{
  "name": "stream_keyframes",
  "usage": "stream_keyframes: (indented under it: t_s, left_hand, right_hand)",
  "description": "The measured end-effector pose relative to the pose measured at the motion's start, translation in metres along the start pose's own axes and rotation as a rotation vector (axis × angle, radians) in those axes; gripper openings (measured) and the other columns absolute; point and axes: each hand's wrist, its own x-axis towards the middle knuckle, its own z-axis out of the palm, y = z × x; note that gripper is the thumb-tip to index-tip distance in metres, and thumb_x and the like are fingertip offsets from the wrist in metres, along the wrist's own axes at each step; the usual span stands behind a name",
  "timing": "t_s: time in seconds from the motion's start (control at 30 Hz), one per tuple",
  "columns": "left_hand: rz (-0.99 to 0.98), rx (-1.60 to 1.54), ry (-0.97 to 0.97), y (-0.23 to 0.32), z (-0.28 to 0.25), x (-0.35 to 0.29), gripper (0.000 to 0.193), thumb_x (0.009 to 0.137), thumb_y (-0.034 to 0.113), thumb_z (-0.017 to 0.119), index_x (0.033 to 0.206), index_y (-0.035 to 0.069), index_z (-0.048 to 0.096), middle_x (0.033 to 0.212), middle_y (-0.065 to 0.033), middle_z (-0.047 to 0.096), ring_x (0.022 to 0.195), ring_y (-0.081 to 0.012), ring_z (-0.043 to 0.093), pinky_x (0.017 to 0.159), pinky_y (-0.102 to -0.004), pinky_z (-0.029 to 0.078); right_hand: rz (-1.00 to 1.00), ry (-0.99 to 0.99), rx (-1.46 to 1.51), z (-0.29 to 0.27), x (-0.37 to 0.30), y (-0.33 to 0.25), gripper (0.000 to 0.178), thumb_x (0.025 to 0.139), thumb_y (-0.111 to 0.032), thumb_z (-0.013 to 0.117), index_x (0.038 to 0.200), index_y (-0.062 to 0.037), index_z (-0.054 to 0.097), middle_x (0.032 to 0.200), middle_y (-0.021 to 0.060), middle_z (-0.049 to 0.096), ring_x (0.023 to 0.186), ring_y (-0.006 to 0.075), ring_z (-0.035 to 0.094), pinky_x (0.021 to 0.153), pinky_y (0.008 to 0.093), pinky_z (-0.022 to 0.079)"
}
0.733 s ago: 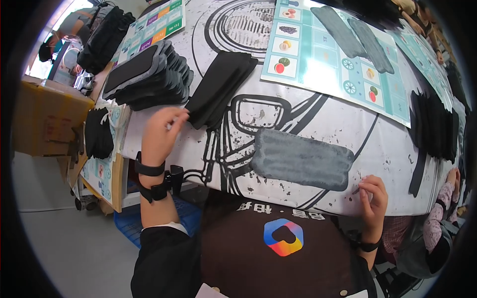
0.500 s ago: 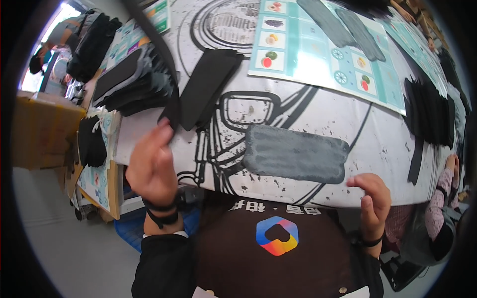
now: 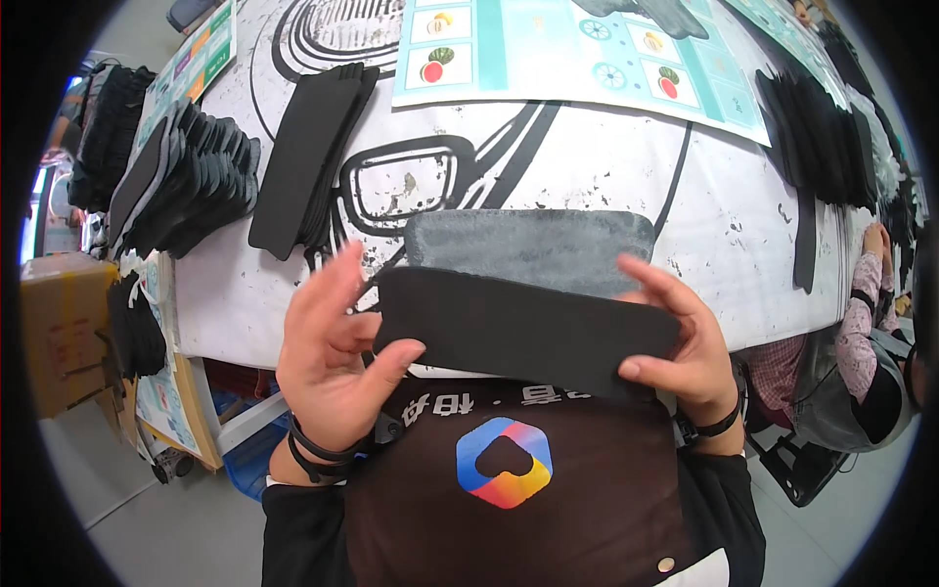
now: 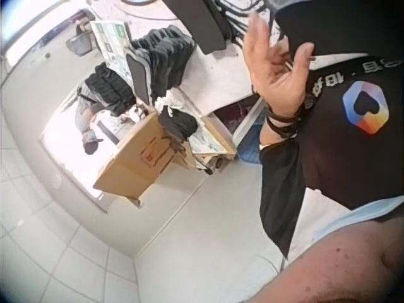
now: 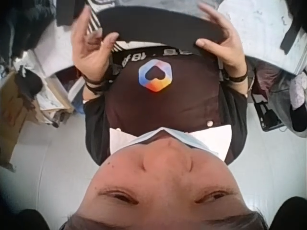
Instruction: Manually aligning and pressing together layers of shoe components using a template sheet for guidance.
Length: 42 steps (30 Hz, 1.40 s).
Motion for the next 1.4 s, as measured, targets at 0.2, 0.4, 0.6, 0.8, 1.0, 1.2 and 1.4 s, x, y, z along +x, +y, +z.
stream_keyframes:
  t_s: [0.2, 0.4, 0.6, 0.8, 1.0, 1.2, 1.4]
  left_hand:
    - [-0.265, 0.096, -0.567, -0.026, -0.043, 0.012, 0.032, 0.077, -0.004, 0.067, 0.107, -0.005, 0.055, 0.098, -0.0148, 0.063, 0.084, -0.0148, 0.063, 0.071, -0.0227, 0.051]
    - [-0.447, 0.184, -0.456, -0.035, -0.041, 0.005, 0.015, 0.080, -0.004, 0.063, 0.094, -0.004, 0.058, 0.083, -0.0098, 0.064, 0.074, -0.0140, 0.064, 0.066, -0.0226, 0.051]
    - [-0.434, 0.119, -0.432, -0.042, -0.035, 0.012, 0.007, 0.079, -0.003, 0.065, 0.085, -0.005, 0.062, 0.087, -0.0078, 0.060, 0.080, -0.0104, 0.058, 0.067, -0.0202, 0.045]
    - [-0.045, 0.490, -0.450, -0.054, -0.038, 0.013, 0.016, 0.080, -0.001, 0.064, 0.095, -0.005, 0.062, 0.078, -0.0044, 0.057, 0.072, -0.0089, 0.052, 0.063, -0.0213, 0.041]
    - [-0.429, 0.008, -0.353, -0.029, -0.030, 0.031, 0.054, 0.083, -0.001, 0.060, 0.131, 0.001, 0.035, 0.078, -0.0006, 0.053, 0.072, -0.0065, 0.050, 0.068, -0.0208, 0.043]
    - [-0.534, -0.239, -0.245, -0.001, -0.018, 0.038, 0.053, 0.082, -0.001, 0.060, 0.129, 0.001, 0.034, 0.077, -0.0010, 0.051, 0.069, -0.0080, 0.049, 0.066, -0.0227, 0.044]
    - [0.401, 0.695, -0.248, -0.003, -0.025, 0.020, 0.039, 0.079, -0.007, 0.058, 0.117, 0.001, 0.050, 0.077, -0.0056, 0.054, 0.065, -0.0113, 0.049, 0.061, -0.0243, 0.042]
  right_hand:
    - [-0.040, 0.253, -0.163, -0.010, -0.005, 0.013, 0.022, 0.079, 0.003, 0.064, 0.100, 0.0037, 0.057, 0.087, 0.0093, 0.063, 0.073, 0.0125, 0.062, 0.066, 0.0244, 0.051]
    - [-0.060, 0.354, -0.181, -0.006, -0.002, 0.009, 0.016, 0.089, 0.001, 0.051, 0.104, 0.0034, 0.055, 0.086, 0.0106, 0.061, 0.073, 0.0159, 0.063, 0.062, 0.0247, 0.053]
    - [-0.125, 0.472, -0.208, -0.009, 0.002, 0.016, 0.016, 0.089, 0.000, 0.052, 0.103, 0.0062, 0.054, 0.087, 0.0112, 0.062, 0.075, 0.0167, 0.064, 0.073, 0.0283, 0.053]
    - [-0.195, 0.406, -0.558, -0.025, 0.005, 0.029, 0.008, 0.088, -0.002, 0.055, 0.085, 0.0050, 0.057, 0.076, 0.0066, 0.058, 0.062, 0.0099, 0.053, 0.057, 0.0203, 0.041]
    - [-0.295, 0.496, -0.605, -0.017, 0.006, 0.029, 0.014, 0.089, -0.008, 0.055, 0.081, 0.0037, 0.056, 0.073, 0.0039, 0.052, 0.063, 0.0092, 0.046, 0.057, 0.0210, 0.036]
    - [-0.341, 0.431, -0.411, -0.017, 0.003, 0.014, 0.013, 0.087, -0.009, 0.058, 0.080, 0.0012, 0.054, 0.070, 0.0008, 0.047, 0.063, 0.0070, 0.041, 0.057, 0.0196, 0.031]
    - [-0.687, 0.375, -0.729, -0.009, 0.012, 0.014, 0.006, 0.079, 0.002, 0.059, 0.080, 0.0006, 0.054, 0.070, 0.0078, 0.050, 0.061, 0.0169, 0.045, 0.057, 0.0259, 0.035]
